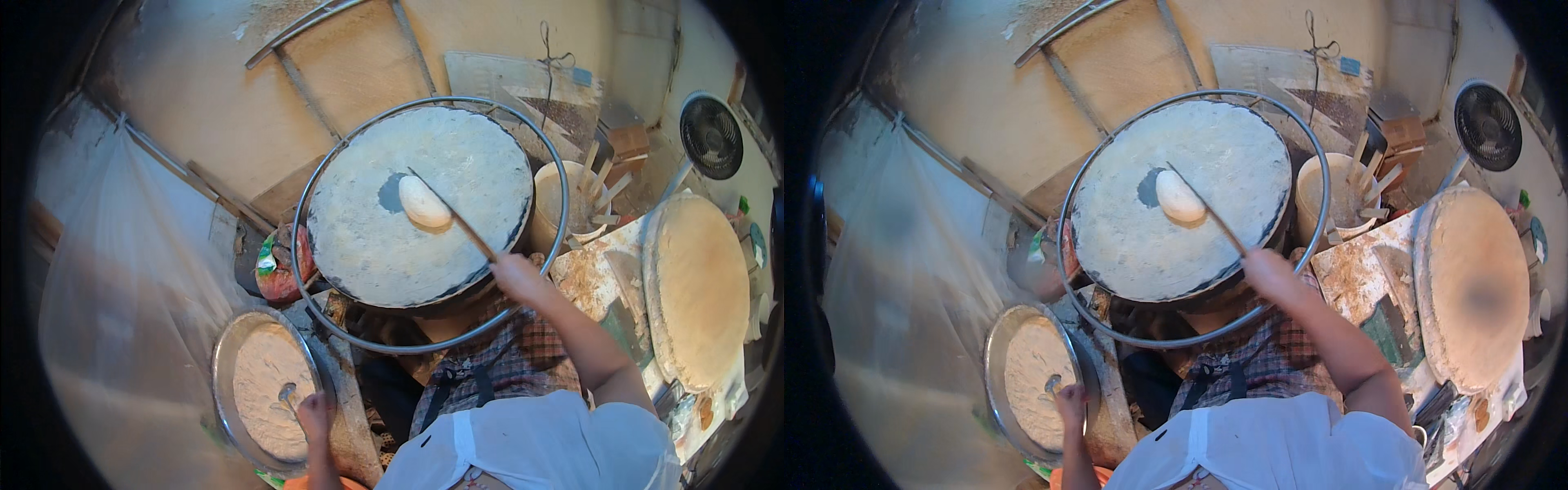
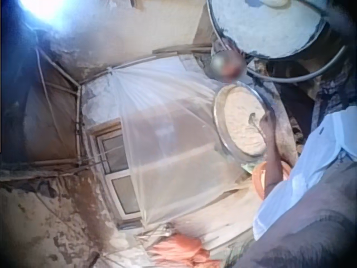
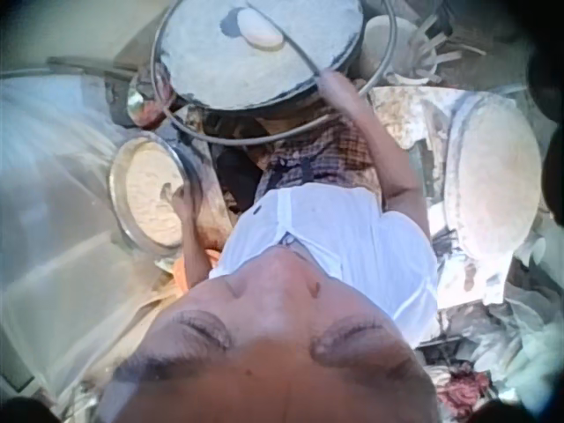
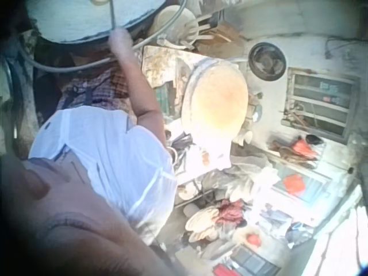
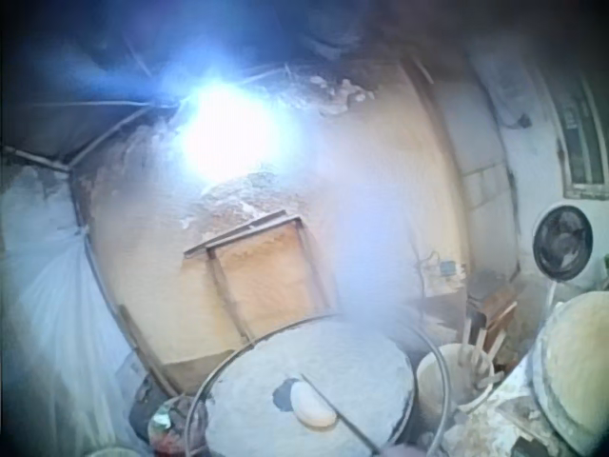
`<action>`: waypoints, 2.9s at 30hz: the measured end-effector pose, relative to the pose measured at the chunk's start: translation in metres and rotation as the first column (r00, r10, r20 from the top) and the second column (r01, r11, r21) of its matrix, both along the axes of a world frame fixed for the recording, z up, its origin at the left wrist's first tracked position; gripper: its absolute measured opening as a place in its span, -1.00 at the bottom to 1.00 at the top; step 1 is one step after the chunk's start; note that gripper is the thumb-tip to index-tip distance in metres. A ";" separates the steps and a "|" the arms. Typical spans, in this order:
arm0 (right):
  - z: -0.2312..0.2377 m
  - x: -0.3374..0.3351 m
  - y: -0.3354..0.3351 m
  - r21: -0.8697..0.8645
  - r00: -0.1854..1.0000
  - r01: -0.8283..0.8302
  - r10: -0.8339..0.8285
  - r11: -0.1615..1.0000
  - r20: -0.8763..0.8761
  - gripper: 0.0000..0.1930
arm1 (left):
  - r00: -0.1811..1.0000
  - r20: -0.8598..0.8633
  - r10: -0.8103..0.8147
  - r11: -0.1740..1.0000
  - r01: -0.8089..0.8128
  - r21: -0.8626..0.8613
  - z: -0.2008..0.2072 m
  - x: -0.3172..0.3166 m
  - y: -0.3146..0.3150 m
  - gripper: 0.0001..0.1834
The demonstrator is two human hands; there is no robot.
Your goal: The person scoops batter from a bowl and spreads it in a circular motion on a large hot pan using a wooden spatula. They cook the thin crepe, lift it with a scraper, and place it on a nearby surface. The process repeats with additional batter.
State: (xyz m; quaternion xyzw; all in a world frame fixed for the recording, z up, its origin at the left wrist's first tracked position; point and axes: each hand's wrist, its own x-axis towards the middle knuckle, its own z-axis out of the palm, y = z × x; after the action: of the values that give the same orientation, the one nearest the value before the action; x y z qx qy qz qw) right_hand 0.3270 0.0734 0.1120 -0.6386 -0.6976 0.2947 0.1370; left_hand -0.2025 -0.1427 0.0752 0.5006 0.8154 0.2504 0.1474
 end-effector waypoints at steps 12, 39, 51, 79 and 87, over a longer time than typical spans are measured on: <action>0.012 -0.021 -0.024 -0.006 0.981 0.161 -0.160 0.987 -0.113 -0.64 | 0.857 -0.432 0.281 0.901 -0.391 -0.190 -0.035 -0.048 -0.097 -0.76; 0.017 0.006 -0.019 0.113 0.987 0.105 -0.090 0.988 -0.132 -0.68 | 0.592 0.793 0.141 0.956 -0.289 0.046 0.074 0.050 0.068 -0.65; 0.033 0.006 0.028 -0.098 0.985 0.017 -0.033 0.995 -0.168 -0.64 | 0.129 0.979 0.160 0.970 0.163 -0.180 0.072 0.176 0.243 -0.65; 0.000 -0.018 0.002 -0.010 0.937 0.299 -0.296 0.954 -0.184 -0.63 | 0.810 0.316 0.494 0.841 -0.537 0.062 0.024 -0.051 -0.054 -0.66; 0.011 -0.061 -0.074 -0.037 0.985 -0.064 0.057 0.997 -0.164 -0.60 | 0.745 0.631 0.217 0.910 -0.388 0.145 0.043 -0.005 0.001 -0.78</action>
State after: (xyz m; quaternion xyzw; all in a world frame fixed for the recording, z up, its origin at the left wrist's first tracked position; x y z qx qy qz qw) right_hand 0.2663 -0.0005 0.1230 -0.5937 -0.6966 0.3646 0.1711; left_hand -0.2078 -0.1418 0.1184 0.2698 0.7551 0.5242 0.2868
